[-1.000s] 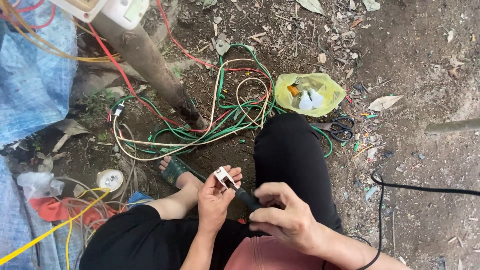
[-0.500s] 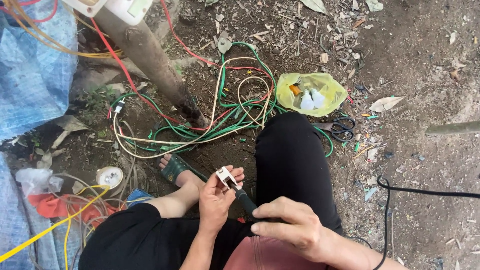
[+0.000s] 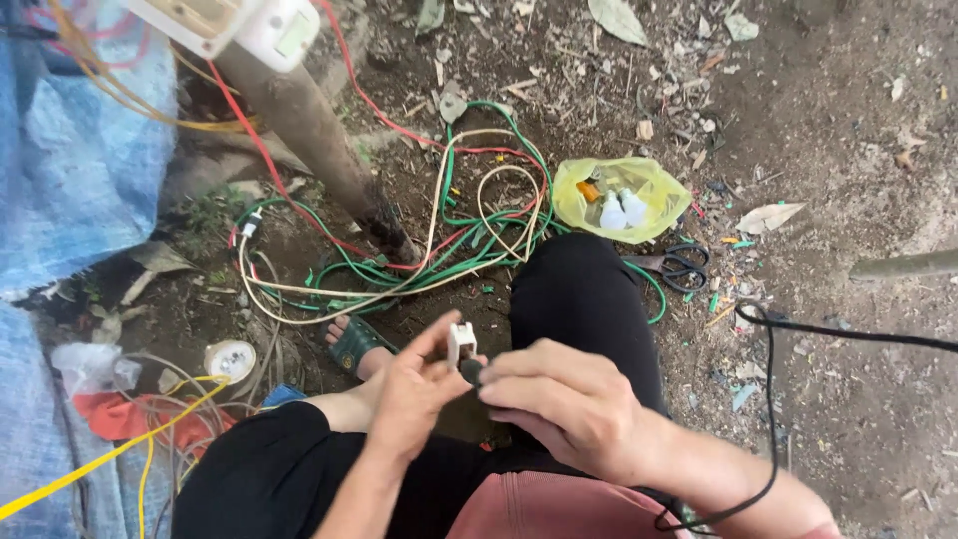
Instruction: The person uses a screwdriver to tighten screws on a yellow electrical box mounted on a wooden post. They then reach into a plastic bag to retrieve a small white electrical component and use the screwdriver to adjust it.
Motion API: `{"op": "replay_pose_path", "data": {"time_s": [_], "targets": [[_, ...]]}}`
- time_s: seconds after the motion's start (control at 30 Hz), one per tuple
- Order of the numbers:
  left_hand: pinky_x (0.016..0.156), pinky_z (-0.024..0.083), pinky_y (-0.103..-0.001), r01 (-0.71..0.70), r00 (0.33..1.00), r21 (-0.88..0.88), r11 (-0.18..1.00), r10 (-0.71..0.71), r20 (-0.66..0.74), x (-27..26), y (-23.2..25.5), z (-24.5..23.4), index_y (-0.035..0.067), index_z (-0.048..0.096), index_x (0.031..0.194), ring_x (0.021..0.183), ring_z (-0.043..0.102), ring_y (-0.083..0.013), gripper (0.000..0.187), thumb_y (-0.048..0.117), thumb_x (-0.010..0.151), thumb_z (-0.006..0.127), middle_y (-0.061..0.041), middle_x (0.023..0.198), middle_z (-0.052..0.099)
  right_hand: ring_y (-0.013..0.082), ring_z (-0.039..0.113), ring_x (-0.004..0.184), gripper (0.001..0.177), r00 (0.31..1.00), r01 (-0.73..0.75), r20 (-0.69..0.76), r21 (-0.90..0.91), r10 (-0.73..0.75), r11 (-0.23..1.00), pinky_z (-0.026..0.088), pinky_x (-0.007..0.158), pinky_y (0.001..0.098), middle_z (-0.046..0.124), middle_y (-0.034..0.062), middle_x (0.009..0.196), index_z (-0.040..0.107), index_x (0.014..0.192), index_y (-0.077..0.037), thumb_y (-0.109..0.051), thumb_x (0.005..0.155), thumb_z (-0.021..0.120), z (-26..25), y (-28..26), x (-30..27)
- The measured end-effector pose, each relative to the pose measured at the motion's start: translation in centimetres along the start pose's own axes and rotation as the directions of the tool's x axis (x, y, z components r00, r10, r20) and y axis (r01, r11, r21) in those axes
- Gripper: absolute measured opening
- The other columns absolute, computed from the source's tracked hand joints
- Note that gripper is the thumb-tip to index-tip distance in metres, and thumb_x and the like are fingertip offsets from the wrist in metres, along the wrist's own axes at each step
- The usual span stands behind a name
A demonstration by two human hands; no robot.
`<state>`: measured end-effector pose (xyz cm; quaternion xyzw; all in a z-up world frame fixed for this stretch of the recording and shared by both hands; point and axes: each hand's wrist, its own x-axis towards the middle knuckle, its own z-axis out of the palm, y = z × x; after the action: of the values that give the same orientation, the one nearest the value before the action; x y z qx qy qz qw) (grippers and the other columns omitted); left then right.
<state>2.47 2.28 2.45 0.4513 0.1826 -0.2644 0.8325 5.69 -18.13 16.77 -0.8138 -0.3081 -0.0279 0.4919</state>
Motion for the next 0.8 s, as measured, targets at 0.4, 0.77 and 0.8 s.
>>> {"op": "replay_pose_path", "data": {"time_s": [0.4,0.77,0.8], "targets": [[0.060,0.050,-0.021,0.012,0.984,0.229,0.973,-0.053,0.171,-0.4,9.3,0.3,-0.003,0.065,0.136,0.079,0.068,-0.0150,0.066,-0.017,0.072,0.069,-0.019,0.107,0.078,0.0230,0.071,0.082,0.027,0.986,0.012,0.163,0.073,-0.024,0.997,0.059,0.070,0.0301,0.069,0.0129,0.112,0.066,0.110,-0.001,-0.002,0.085,0.076,-2.2,-2.8,4.7],[0.082,0.055,-0.023,-0.102,0.974,0.310,0.945,0.031,0.226,-0.5,7.2,-1.1,-0.004,0.072,0.127,0.088,0.067,-0.0134,0.048,-0.009,0.079,0.069,-0.009,0.108,0.073,0.0165,0.072,0.089,0.028,0.963,-0.166,0.231,0.096,0.140,0.981,0.059,0.070,0.0247,0.066,0.0091,0.116,0.078,0.107,-0.014,0.001,0.084,0.074,-1.0,-1.2,2.6],[0.082,0.055,-0.023,-0.101,0.975,0.305,0.947,0.034,0.220,-0.5,7.1,-1.3,-0.004,0.072,0.127,0.088,0.067,-0.0134,0.048,-0.009,0.079,0.069,-0.009,0.108,0.073,0.0165,0.072,0.089,0.028,0.961,-0.166,0.239,0.098,0.138,0.981,0.059,0.070,0.0247,0.066,0.0091,0.116,0.078,0.107,-0.014,0.001,0.084,0.074,-0.9,-1.3,2.5]]}}
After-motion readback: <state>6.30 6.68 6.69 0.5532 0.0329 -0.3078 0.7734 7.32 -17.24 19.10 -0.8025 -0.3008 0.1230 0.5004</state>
